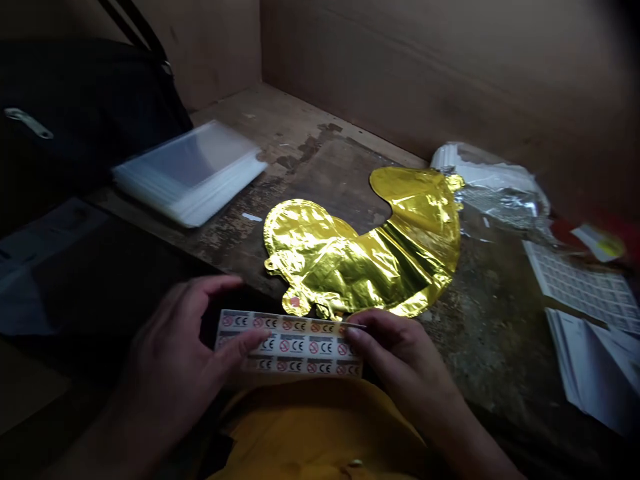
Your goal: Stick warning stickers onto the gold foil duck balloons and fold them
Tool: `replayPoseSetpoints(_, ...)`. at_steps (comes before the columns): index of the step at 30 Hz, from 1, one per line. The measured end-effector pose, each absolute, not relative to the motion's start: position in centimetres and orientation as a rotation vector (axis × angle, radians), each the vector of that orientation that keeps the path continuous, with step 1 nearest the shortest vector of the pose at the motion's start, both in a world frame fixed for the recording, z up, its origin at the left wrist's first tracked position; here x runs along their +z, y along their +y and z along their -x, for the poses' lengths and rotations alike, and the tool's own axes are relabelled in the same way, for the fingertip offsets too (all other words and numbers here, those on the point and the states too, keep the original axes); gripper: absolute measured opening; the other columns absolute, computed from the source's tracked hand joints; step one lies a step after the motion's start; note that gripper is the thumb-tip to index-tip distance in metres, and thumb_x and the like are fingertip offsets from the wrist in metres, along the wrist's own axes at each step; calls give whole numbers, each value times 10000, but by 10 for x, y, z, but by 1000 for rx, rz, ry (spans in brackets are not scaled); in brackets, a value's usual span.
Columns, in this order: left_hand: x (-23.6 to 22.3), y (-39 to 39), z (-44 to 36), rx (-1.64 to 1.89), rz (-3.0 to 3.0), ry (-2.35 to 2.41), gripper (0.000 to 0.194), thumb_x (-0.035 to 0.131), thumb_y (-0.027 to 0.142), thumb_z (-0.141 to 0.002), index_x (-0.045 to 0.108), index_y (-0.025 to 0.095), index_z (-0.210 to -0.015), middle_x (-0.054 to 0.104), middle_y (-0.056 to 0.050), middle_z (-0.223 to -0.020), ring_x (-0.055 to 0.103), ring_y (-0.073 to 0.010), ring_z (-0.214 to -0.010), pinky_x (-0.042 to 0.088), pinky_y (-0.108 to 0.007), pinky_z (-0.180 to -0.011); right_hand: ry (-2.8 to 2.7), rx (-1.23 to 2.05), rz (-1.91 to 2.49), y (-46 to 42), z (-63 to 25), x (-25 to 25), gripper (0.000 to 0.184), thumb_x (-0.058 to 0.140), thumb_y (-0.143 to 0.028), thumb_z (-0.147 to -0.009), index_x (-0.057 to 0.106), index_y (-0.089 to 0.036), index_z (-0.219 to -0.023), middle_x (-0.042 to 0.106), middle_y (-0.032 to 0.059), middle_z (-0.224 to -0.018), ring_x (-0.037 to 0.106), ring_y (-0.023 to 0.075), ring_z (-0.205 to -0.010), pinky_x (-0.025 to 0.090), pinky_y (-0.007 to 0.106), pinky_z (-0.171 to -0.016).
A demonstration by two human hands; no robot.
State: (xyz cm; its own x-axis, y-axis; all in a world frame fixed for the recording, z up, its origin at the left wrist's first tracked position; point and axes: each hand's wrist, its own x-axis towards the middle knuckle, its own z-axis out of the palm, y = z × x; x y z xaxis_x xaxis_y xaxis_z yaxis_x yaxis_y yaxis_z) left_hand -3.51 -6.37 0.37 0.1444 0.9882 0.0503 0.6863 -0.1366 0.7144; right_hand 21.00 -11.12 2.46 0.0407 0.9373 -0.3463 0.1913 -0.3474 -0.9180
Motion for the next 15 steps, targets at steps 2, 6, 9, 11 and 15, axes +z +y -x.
replayPoseSetpoints(2, 12, -60, 27, 826, -2361, 1475, 537, 665, 436, -856, 515, 219, -1323, 585, -88, -1338, 535, -300, -1218, 371, -454, -1075, -1170, 1379, 1591, -110, -207, 22, 200, 638, -347, -878, 666, -166, -799, 605, 2, -697, 532, 119, -655, 446, 211, -589)
replayPoseSetpoints(6, 33, -45, 1, 542, -2474, 999, 298, 576, 315, -928, 612, 211, -1206, 707, -22, -1119, 620, -202, -1081, 261, -413, -1143, -1209, 1388, 1536, -109, -201, 20, 174, 626, -326, -889, 669, -170, -826, 611, -4, -703, 529, 115, -651, 445, 215, -594)
replayPoseSetpoints(9, 44, -31, -11, 132, -2113, 951, 172, 581, 351, -906, 711, 259, -972, 720, 40, -840, 662, -157, -800, 477, -297, -836, -1247, 1405, 1533, -109, -199, 20, 192, 614, -324, -897, 659, -165, -799, 632, 5, -703, 545, 120, -648, 457, 222, -593)
replayPoseSetpoints(11, 46, -24, -14, -31, -1861, 965, 176, 581, 371, -886, 721, 268, -854, 698, 51, -758, 643, -149, -711, 463, -247, -630, -1292, 1412, 1543, -109, -201, 22, 181, 594, -318, -911, 651, -171, -822, 642, 3, -713, 565, 120, -642, 469, 219, -581)
replayPoseSetpoints(15, 36, -23, -11, -26, -1537, 1000, 197, 607, 430, -846, 707, 260, -845, 672, 50, -728, 609, -145, -662, 418, -217, -532, -1579, 1014, 1559, -104, -210, 28, 172, 626, -230, -888, 627, -189, -1055, 684, 32, -947, 640, 142, -827, 520, 238, -710)
